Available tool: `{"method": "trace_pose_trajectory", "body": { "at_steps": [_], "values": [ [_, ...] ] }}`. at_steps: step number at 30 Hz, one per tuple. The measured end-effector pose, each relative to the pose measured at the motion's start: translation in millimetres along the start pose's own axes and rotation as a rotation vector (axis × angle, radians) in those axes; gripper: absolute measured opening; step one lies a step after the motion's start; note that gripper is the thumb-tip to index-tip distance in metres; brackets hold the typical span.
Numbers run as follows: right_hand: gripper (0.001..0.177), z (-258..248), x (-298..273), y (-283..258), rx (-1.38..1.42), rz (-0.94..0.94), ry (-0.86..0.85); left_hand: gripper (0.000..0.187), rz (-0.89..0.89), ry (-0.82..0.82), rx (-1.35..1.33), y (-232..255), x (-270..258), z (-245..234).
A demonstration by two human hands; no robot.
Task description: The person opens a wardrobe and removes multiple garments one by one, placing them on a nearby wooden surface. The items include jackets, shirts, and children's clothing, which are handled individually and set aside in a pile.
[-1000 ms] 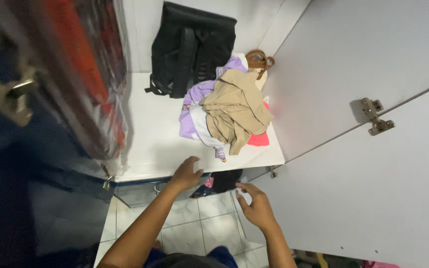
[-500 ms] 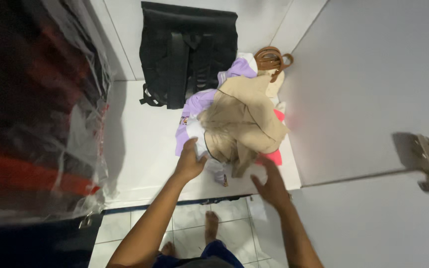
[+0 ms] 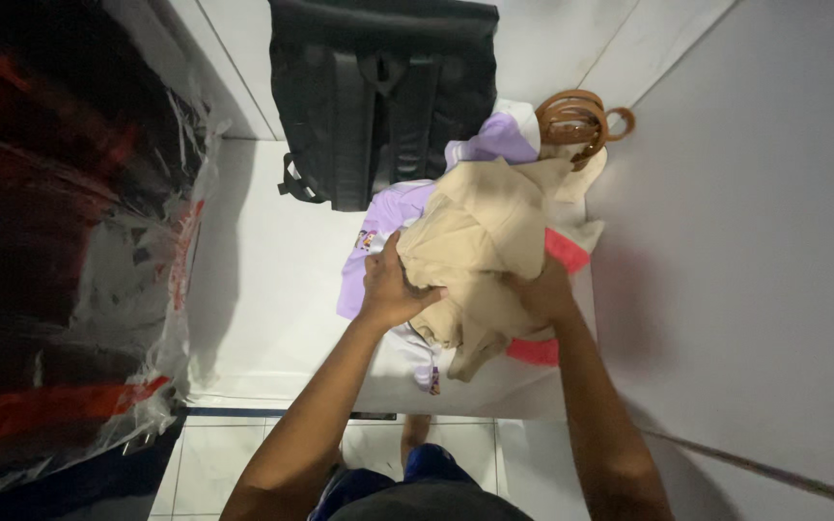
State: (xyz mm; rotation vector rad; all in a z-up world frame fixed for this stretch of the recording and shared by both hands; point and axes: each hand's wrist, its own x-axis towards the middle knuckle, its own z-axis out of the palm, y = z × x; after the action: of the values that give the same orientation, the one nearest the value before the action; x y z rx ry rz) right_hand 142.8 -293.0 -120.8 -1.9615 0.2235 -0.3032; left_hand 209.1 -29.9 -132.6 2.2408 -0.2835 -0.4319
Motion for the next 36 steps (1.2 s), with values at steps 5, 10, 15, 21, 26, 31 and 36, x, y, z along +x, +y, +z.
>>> {"method": "trace_pose_trajectory", "body": {
  "at_steps": [5,10,15,21,26,31,36],
  "values": [
    [0.06,47.0,-45.4,-42.6,0.123,-0.094,-0.121,0.104,0.191,-0.096,-0.48,-61.0,4.9,11.5],
    [0.04,82.5,-62.2,-80.9,0.06,-0.222,-0.332,0.08,-0.064,-0.245,-1.339,-103.1,-33.4,15.7],
    [0.058,63.3,-42.1,-58.2,-0.052,-0.385,-0.361,0.06,-0.093,0.058,-1.232,-87.8,-55.1,5.7],
    [0.124,28.7,-13.5,7.7,-0.639,0.215,0.168,0.044,-0.124,0.367,-1.318,-77.6,-82.1,-28.1],
    [0.142,25.3,-10.5,58.4,-0.501,0.463,0.165,0.05,-0.202,0.5,-1.16,-88.3,-88.7,-50.4],
    [0.083,48.8,-25.9,52.4,0.125,0.396,0.15,0.073,-0.205,0.462,-0.756,-86.0,-94.1,-39.0],
    [0.083,64.8,-55.0,-16.8,0.291,-0.179,-0.037,0.121,0.064,0.227,-0.553,-72.6,-72.8,-23.4]
  ]
}}
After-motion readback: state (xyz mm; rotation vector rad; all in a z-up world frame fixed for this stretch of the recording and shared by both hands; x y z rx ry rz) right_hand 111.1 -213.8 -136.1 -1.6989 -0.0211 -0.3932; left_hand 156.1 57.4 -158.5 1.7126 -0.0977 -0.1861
